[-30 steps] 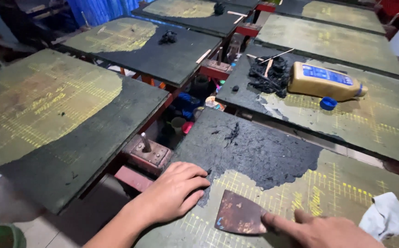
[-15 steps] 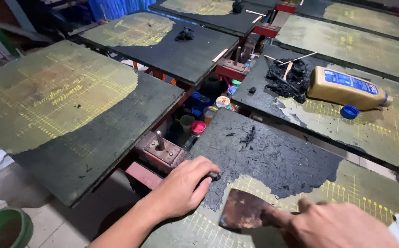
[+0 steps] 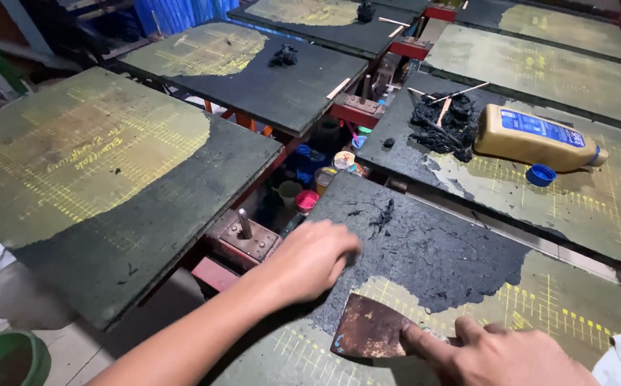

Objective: Using a metal scraper to remove dried black ink residue from a screen printing board at a printing station.

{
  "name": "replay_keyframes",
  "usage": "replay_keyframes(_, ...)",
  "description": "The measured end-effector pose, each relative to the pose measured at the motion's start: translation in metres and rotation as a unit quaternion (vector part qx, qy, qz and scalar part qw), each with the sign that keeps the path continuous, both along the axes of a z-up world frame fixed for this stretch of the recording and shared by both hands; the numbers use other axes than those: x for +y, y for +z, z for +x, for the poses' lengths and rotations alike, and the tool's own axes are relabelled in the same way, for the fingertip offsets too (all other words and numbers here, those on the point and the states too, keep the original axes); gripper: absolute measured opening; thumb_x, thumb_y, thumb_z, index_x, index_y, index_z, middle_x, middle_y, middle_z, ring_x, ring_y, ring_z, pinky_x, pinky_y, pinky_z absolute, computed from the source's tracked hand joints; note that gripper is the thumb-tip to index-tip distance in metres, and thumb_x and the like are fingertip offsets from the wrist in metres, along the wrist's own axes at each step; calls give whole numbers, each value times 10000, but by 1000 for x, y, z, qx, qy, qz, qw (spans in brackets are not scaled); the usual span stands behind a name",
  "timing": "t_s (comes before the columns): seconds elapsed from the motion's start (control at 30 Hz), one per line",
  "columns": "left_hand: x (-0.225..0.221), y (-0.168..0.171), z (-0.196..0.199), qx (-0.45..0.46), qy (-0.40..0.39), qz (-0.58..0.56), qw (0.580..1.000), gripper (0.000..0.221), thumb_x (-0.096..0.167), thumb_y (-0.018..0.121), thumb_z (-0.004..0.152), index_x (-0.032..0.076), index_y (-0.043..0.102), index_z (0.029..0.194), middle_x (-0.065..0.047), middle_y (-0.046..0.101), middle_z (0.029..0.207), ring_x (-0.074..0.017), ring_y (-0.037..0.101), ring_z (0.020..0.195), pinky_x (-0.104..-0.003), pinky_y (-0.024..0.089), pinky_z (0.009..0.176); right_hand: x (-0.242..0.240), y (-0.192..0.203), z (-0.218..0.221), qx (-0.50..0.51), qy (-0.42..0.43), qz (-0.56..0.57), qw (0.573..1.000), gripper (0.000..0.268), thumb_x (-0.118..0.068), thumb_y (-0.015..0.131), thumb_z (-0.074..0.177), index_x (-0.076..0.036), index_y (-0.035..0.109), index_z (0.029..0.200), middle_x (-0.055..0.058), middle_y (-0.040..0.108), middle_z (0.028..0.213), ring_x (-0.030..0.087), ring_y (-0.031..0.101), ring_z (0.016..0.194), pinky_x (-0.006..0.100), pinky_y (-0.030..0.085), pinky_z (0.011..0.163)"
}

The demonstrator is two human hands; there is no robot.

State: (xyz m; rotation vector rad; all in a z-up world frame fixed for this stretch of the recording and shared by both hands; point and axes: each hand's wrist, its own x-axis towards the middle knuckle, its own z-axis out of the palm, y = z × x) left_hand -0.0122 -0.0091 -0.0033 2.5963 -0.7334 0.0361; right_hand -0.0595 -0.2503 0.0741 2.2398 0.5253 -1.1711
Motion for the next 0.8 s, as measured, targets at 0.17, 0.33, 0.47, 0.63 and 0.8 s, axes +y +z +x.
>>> replay_keyframes(0.17,-9,-11,35,-21,-5,37,999,268,167,561,990,124,500,1247,-108,750,831,-325,697,719,-498,510,765,-13,-12,6,-35,58,50,996,670,-564,319,1120,-611,-114,1629,99,455,1208,343,591,1093,486,529,900)
replay_keyframes(0.33,-11,-24,43,-102,21,-71,992,154,69,623,915,97,607,1065,-103,735,985,-326,694,825,-498,513,731,0,4,7,-6,16,40,999,690,-488,299,1119,-668,-151,1611,49,489,1123,302,638,929,483,532,794)
replay_keyframes(0.47,-12,-9,36,20,33,-19,999,217,229,556,1024,38,555,1127,-167,641,999,-325,559,1018,-538,436,869,-5,4,13,-10,7,58,998,571,-471,392,1089,-650,81,1533,9,516,1096,285,665,924,476,519,783)
replay_keyframes(0.63,2,-20,27,-79,28,9,996,167,256,596,958,119,618,864,-51,671,906,-276,652,853,-461,465,790,-4,5,11,-20,35,67,997,508,-371,366,1084,-549,159,1512,8,505,1122,284,682,944,509,550,826)
replay_keyframes(0.8,-7,-41,42,-60,47,-13,997,404,34,523,898,132,732,1230,-46,744,1219,-267,682,1112,-519,500,826,-14,-6,11,-66,35,109,991,337,-476,345,1094,-569,291,1413,28,619,959,258,690,880,473,530,714)
